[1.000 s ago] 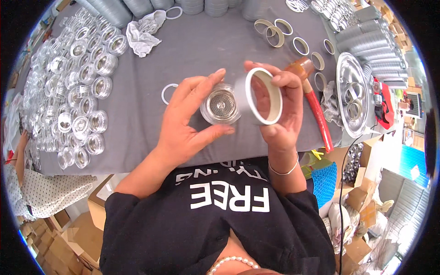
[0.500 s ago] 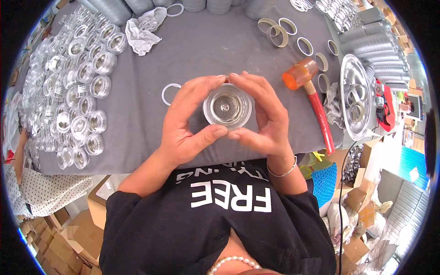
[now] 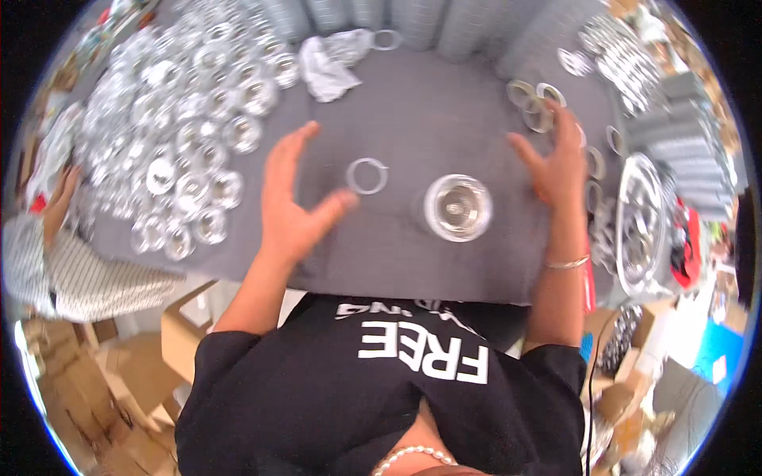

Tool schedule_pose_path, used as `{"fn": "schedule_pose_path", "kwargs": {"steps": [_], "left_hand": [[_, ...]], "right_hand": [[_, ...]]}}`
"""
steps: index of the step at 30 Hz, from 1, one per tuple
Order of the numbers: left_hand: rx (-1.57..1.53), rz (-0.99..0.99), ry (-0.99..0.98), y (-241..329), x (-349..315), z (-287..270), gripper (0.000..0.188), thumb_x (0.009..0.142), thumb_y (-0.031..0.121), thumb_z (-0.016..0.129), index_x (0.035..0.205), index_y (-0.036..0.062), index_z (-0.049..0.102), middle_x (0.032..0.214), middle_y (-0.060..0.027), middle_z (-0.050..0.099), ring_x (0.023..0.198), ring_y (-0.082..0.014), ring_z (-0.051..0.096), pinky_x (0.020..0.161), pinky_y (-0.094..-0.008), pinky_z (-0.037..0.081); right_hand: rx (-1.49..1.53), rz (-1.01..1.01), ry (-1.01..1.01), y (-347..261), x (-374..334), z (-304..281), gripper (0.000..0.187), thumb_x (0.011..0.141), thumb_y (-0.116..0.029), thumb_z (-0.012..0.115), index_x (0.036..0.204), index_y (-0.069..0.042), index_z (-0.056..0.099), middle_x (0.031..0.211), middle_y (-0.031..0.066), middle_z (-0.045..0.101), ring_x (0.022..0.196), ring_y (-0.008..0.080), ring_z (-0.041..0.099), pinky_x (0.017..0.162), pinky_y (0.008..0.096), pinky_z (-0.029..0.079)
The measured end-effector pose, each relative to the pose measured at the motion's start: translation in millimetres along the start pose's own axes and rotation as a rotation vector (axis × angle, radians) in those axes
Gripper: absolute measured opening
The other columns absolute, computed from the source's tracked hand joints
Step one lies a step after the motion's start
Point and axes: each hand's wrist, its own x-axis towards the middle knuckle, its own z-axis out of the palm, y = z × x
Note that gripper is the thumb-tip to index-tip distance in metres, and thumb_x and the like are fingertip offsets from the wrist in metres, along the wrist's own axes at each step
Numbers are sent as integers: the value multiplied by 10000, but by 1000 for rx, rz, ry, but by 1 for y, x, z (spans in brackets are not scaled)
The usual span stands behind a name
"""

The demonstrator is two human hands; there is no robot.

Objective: The person assembles small cylindrical coffee filter units by hand. They apply adhesive to the rim of a metal ring, insert a mesh filter into a plastic cup, and press the ring onto the cup. The person then uses a rubber mallet to tap the assembly to secure the components. The finished units are placed on the table.

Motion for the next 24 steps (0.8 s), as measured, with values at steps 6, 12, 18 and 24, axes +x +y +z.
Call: {"fn": "schedule_pose_path", "kwargs": {"steps": [6,12,18,24], "left_hand": [[824,-3,228,-70,4,-77,682,828,371,821,1390,53,600,1353,-183,598,1241,-376,536,1081,-487,407],[957,-20,68,-97,36,-67,645,871,380,773,1396,47,602,1348,-190,595,1227,-379,549,1062,-472,433],[733,-101,-126,-86,49,-85,632,779,205,809,1363,51,624,1294,-167,591,1212,-364,563,1040,-455,463],[575,-260,-237,-29,49,-79,621,812,204,814,1387,68,624,1294,-148,646,1174,-279,632,1043,-387,476]], "right_hand": [[-408,-42,-141,37,45,25,790,742,-342,860,1447,-161,553,1343,149,637,1281,343,576,1092,478,437],[-389,-2,-234,34,26,17,740,753,-293,835,1426,-139,569,1320,158,646,1219,349,617,1044,479,483],[375,70,-146,8,-10,5,598,780,-208,816,1290,-16,570,1290,152,648,1197,294,651,1030,390,516],[470,53,-71,-29,-94,23,615,751,-145,830,1285,-28,548,1196,135,646,1140,259,655,1026,365,508]]}}
